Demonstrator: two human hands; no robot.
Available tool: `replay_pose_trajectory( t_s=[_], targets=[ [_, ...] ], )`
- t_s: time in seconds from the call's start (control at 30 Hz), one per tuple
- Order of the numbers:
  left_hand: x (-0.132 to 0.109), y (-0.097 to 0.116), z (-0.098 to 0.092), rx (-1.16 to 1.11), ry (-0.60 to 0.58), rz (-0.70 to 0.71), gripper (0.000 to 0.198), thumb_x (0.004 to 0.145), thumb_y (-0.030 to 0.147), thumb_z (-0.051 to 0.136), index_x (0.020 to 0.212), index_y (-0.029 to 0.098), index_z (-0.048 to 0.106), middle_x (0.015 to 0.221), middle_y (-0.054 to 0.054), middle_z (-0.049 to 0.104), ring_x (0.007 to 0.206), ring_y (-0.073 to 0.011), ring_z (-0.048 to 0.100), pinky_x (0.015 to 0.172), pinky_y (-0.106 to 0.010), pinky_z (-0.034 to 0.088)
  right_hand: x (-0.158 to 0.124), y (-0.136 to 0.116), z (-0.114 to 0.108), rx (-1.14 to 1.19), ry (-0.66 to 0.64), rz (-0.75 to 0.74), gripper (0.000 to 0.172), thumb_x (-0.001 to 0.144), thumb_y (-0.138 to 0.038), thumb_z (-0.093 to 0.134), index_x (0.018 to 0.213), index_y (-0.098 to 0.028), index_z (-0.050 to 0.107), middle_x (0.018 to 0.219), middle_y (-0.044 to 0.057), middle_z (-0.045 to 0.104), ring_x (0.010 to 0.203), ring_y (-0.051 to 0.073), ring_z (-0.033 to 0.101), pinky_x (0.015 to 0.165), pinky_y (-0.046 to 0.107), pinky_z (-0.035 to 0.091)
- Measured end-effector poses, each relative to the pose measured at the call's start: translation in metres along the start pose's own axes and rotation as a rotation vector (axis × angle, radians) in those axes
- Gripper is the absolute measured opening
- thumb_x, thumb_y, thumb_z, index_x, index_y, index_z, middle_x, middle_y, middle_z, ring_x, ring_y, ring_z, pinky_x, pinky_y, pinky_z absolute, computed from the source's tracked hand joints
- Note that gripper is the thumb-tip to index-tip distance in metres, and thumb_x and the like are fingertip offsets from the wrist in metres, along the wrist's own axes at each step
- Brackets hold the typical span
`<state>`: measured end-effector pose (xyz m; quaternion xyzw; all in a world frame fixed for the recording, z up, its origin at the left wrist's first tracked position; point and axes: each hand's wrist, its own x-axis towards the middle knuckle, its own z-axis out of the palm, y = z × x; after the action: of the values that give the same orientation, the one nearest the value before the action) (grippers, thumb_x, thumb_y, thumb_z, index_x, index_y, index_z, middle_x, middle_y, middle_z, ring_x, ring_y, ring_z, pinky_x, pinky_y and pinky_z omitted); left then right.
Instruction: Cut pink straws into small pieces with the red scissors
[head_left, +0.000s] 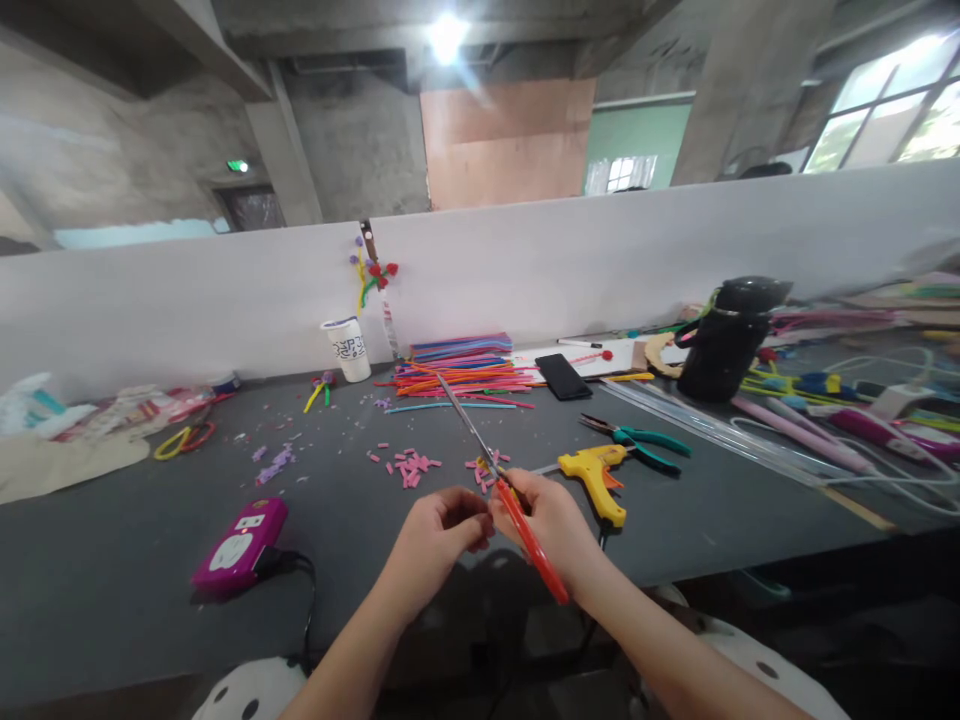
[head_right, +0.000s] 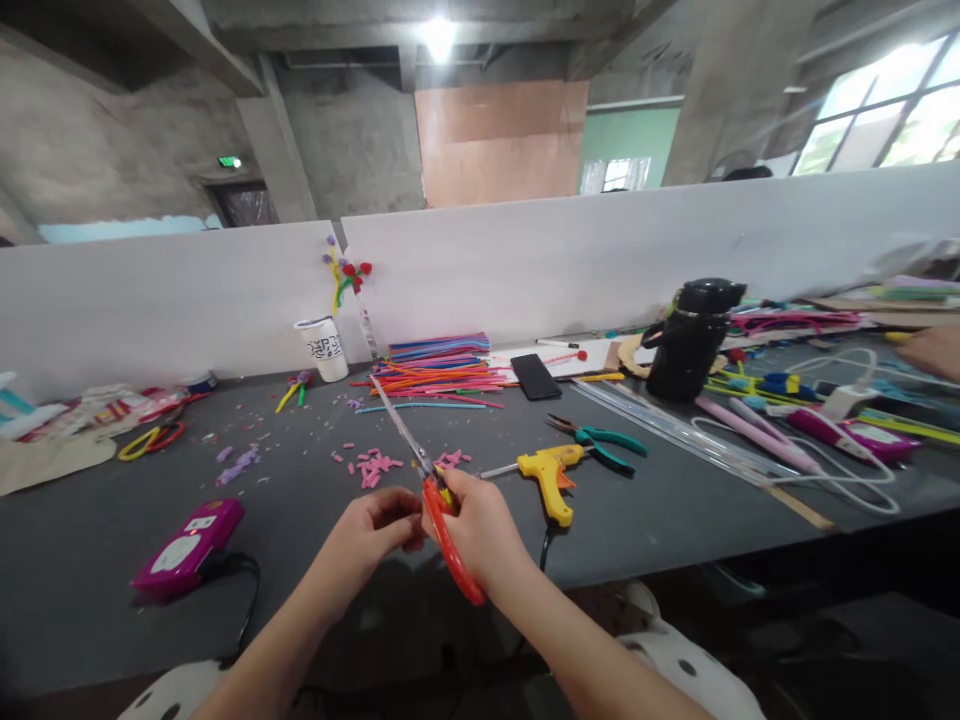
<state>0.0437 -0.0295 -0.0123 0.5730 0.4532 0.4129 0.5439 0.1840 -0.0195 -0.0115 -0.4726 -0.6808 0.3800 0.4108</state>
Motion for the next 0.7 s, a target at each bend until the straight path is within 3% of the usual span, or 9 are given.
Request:
replay_pose_trajectory(
  t_s=[0.27, 0.47, 0.7],
  targets=[
    [-0.0024, 0.0024, 0.0039, 0.255, 0.151, 0.065, 0.011, 0.063, 0.019, 0.053, 0.069, 0.014, 0.06, 0.057, -0.001, 0.058, 0.054, -0.0139, 0.052, 0.054, -0.025, 0.041, 0.0033, 0.0, 0.0058, -0.181, 0.088, -0.013, 0.001, 0.059, -0.02, 0.045, 0.06, -0.019, 0.045, 0.05, -0.006, 0.042, 0.047, 0.009, 0.038, 0.046, 0.019, 0.03],
    [-0.0028, 0.0006, 0.005, 0.232, 0.159, 0.102, 0.008, 0.063, 0.018, 0.053, 0.067, 0.015, 0.06, 0.063, -0.003, 0.06, 0.06, -0.0159, 0.054, 0.058, -0.025, 0.04, 0.0012, -0.0013, 0.006, -0.268, 0.109, -0.029, 0.003, 0.061, -0.02, 0.045, 0.064, -0.02, 0.047, 0.051, -0.005, 0.046, 0.047, 0.01, 0.039, 0.046, 0.019, 0.03],
    [-0.0008, 0.0007, 0.0055, 0.126, 0.163, 0.105, 0.005, 0.065, 0.018, 0.054, 0.065, 0.015, 0.058, 0.056, 0.0, 0.056, 0.053, -0.0124, 0.05, 0.054, -0.023, 0.039, 0.0017, 0.0037, 0.0061, -0.243, 0.111, -0.077, 0.005, 0.066, -0.025, 0.047, 0.063, -0.02, 0.048, 0.051, -0.004, 0.047, 0.046, 0.01, 0.039, 0.045, 0.019, 0.031]
  ],
)
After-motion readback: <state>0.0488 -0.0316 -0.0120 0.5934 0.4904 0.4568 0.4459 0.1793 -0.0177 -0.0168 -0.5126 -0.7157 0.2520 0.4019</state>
